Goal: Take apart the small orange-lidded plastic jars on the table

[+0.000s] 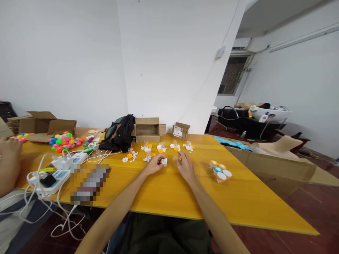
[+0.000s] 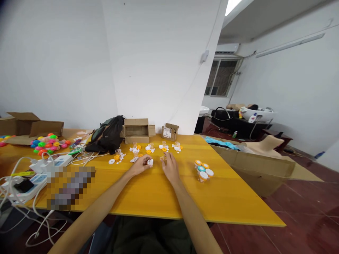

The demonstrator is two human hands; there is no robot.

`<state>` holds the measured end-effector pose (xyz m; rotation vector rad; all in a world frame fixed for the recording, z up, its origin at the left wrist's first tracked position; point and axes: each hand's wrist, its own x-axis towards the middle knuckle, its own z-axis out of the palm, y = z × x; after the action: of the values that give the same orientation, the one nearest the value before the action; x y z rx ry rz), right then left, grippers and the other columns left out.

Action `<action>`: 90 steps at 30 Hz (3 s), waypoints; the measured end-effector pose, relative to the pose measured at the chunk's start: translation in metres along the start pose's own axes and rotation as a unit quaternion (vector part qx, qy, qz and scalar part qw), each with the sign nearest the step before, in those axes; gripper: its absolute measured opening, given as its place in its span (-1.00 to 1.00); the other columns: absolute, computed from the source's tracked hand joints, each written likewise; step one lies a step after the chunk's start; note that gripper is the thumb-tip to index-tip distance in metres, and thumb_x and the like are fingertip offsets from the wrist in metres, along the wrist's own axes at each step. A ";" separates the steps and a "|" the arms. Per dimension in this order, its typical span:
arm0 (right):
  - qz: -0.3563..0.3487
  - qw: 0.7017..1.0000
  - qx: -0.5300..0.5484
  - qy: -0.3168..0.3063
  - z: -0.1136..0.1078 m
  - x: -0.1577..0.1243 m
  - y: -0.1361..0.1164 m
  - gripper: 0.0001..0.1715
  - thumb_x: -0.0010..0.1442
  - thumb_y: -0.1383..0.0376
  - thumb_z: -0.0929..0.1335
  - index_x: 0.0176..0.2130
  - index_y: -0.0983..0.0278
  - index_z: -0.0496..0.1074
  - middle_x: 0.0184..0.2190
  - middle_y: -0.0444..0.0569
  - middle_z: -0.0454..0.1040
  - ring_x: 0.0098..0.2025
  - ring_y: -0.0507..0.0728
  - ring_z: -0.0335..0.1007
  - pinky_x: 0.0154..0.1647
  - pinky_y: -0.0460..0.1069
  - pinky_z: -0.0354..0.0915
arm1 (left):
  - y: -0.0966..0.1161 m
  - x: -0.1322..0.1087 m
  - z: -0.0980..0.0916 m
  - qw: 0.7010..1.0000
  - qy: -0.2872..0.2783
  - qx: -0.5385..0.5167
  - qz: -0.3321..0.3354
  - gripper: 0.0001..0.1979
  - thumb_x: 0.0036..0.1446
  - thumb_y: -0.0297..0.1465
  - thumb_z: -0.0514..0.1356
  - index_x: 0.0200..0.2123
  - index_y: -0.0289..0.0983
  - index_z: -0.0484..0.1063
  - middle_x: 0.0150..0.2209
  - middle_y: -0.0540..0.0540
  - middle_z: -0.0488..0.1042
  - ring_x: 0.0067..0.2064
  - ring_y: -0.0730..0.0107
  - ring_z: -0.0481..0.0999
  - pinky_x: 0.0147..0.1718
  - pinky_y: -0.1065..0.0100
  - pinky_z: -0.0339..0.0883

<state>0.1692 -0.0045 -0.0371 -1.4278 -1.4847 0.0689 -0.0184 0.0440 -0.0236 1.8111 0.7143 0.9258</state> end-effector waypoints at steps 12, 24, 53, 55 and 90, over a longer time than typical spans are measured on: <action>0.065 0.994 -0.084 0.006 0.008 0.004 0.022 -0.72 0.08 0.40 0.30 -0.16 0.19 0.36 -0.19 0.06 0.49 -0.14 0.25 0.46 -0.10 0.11 0.39 | 0.002 -0.002 0.001 1.000 -0.016 0.012 0.006 -0.84 -0.07 -0.50 0.27 -0.34 -0.27 0.43 -0.39 0.02 0.47 -0.36 0.43 0.43 -0.26 0.39 0.33; 0.123 0.940 0.295 -0.123 0.019 -0.009 -0.021 -0.56 0.11 -0.09 0.33 -0.22 0.19 0.38 -0.25 0.02 0.56 -0.31 0.20 0.51 -0.34 0.10 0.46 | 0.019 -0.005 0.004 0.999 0.029 -0.012 0.035 -0.77 -0.05 -0.30 0.37 -0.31 -0.24 0.47 -0.27 -0.05 0.55 -0.16 0.27 0.50 -0.08 0.29 0.32; 0.188 0.898 0.376 -0.130 0.012 -0.009 -0.030 -0.39 -0.28 -0.17 0.55 -0.41 0.24 0.51 -0.45 -0.02 0.56 -0.38 0.16 0.47 -0.29 0.07 0.44 | 0.013 -0.007 0.010 0.990 0.032 0.117 0.073 -0.85 0.11 -0.34 0.20 -0.30 -0.24 0.54 -0.36 -0.05 0.55 -0.32 0.32 0.46 -0.27 0.34 0.35; 0.188 0.898 0.373 -0.136 0.012 -0.008 -0.030 -0.40 -0.28 -0.15 0.55 -0.41 0.25 0.51 -0.45 -0.01 0.57 -0.39 0.15 0.47 -0.30 0.07 0.44 | 0.012 -0.006 0.009 0.993 0.026 0.100 0.058 -0.83 0.10 -0.31 0.21 -0.29 -0.24 0.54 -0.36 -0.05 0.56 -0.32 0.32 0.46 -0.26 0.34 0.35; 0.097 0.985 -0.120 -0.070 0.023 0.028 0.009 -0.92 0.11 0.30 0.40 -0.30 0.15 0.46 -0.20 0.05 0.55 -0.23 0.24 0.49 -0.31 0.03 0.26 | 0.018 -0.008 0.012 0.991 -0.001 0.130 0.020 -0.95 -0.04 -0.46 0.14 -0.46 -0.26 0.40 -0.52 0.06 0.41 -0.45 0.43 0.36 -0.38 0.41 0.25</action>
<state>0.1667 0.0327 -0.0364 -1.7938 -1.5003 0.1154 -0.0112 0.0245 -0.0125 2.0611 0.8320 0.8879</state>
